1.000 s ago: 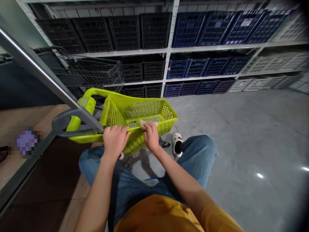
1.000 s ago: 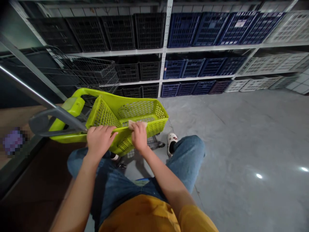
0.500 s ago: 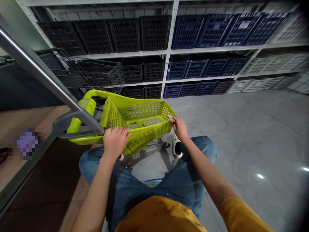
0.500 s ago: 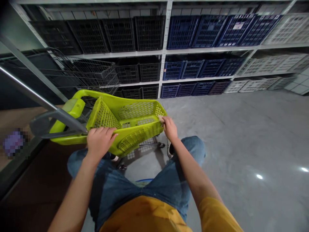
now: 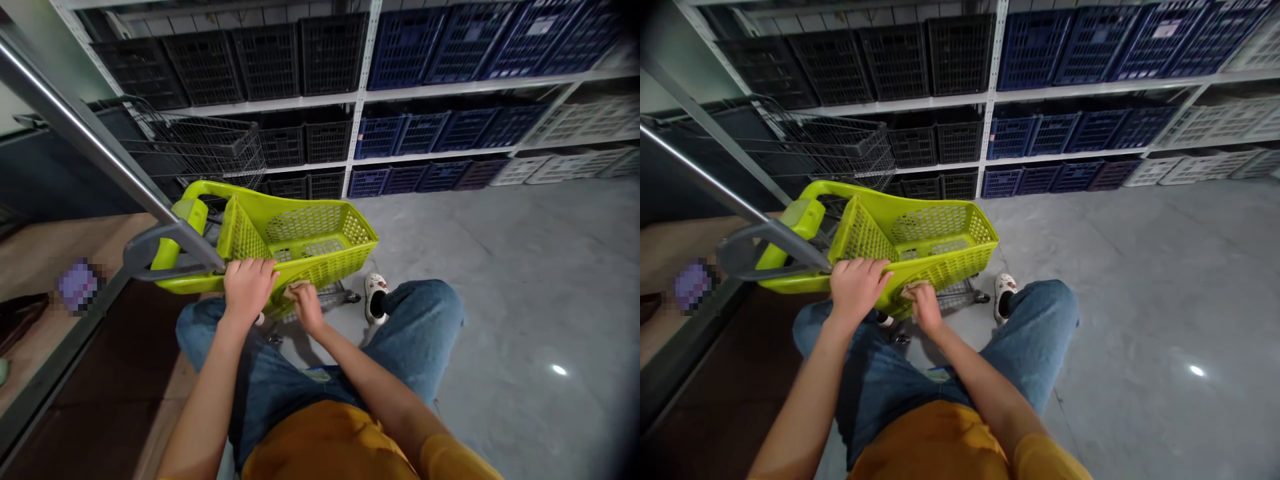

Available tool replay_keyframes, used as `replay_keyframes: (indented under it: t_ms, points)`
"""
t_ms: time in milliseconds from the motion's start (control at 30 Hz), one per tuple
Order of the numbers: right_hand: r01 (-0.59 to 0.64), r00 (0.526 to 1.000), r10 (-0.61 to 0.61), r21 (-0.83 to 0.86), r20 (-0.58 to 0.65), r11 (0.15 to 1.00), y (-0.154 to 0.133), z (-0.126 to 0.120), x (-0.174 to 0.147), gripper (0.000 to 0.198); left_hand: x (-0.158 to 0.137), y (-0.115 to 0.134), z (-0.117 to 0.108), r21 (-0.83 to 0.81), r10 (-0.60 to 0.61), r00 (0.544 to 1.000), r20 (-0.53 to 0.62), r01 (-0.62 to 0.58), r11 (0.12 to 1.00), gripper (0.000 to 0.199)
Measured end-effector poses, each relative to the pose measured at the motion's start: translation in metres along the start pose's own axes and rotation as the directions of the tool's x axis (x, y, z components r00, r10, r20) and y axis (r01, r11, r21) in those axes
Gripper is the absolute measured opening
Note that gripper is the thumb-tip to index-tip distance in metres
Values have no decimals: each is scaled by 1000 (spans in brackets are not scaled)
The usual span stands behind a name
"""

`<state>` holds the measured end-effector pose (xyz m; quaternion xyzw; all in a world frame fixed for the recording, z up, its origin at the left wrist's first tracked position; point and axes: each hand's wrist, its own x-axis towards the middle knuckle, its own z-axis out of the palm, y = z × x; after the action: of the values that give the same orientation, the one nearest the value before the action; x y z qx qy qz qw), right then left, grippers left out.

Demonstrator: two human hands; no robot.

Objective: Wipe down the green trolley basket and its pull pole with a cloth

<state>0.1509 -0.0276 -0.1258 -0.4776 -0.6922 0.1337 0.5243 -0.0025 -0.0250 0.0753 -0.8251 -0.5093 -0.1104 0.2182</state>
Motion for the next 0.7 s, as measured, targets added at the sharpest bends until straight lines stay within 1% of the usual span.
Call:
replay_keyframes:
  t_ms: [33,67,100,167,200,233,300,367,433,467,500,533,567,600,633,667,700]
  points:
    - [40,994,-43,27,104,999,-7,9,-7,31,0,0,-1,-1,-3,1000,5,3,1000,22]
    - [71,981,-78,47,177,996,-12,14,-11,32,0,0,-1,-4,-6,1000,10,6,1000,22]
    - [94,970,-105,58,218,994,-14,15,-12,32,-1,-1,-1,-7,-8,1000,13,8,1000,22]
    - [139,957,-154,78,247,987,-12,7,-7,32,-1,-1,-2,-15,-8,1000,19,8,1000,23]
    - [153,958,-168,82,232,985,-8,-1,-1,33,-1,-2,-2,-19,-7,1000,19,8,1000,23]
    - [153,968,-165,75,191,985,-3,-12,6,33,-1,-2,-2,-23,-6,1000,18,6,1000,23]
    - [121,991,-122,29,56,992,11,-39,24,32,-1,-2,-1,-35,-5,1000,14,5,999,24]
    - [59,995,-62,-31,-81,998,32,-69,40,28,0,-2,0,-60,-8,1000,9,9,998,25]
    - [-45,980,30,-74,-196,996,58,-97,52,23,1,-2,2,-89,-11,1000,3,12,996,25]
    - [-125,957,99,-80,-273,989,73,-110,57,21,1,-2,3,-96,-11,1000,-2,11,995,26]
    - [-222,911,181,-72,-370,972,88,-121,60,19,1,-2,3,-96,-8,1000,-7,7,995,26]
    - [-324,841,265,-46,-473,945,101,-130,62,18,1,-2,4,-90,-4,1000,-11,3,996,26]
    - [-410,757,335,-10,-561,912,112,-137,65,18,1,-2,4,-80,-1,1000,-12,0,997,27]
    - [-473,682,382,23,-624,881,120,-140,67,17,1,-2,4,-69,2,1000,-10,-3,998,27]
    - [-506,633,402,40,-662,861,124,-140,68,16,1,-2,4,-62,3,1000,-5,-3,998,27]
    - [-512,621,400,37,-674,858,123,-135,69,16,2,-2,3,-58,2,1000,1,-2,998,27]
    - [-491,643,378,21,-666,871,118,-126,69,15,3,-1,3,-57,-1,1000,8,1,998,27]
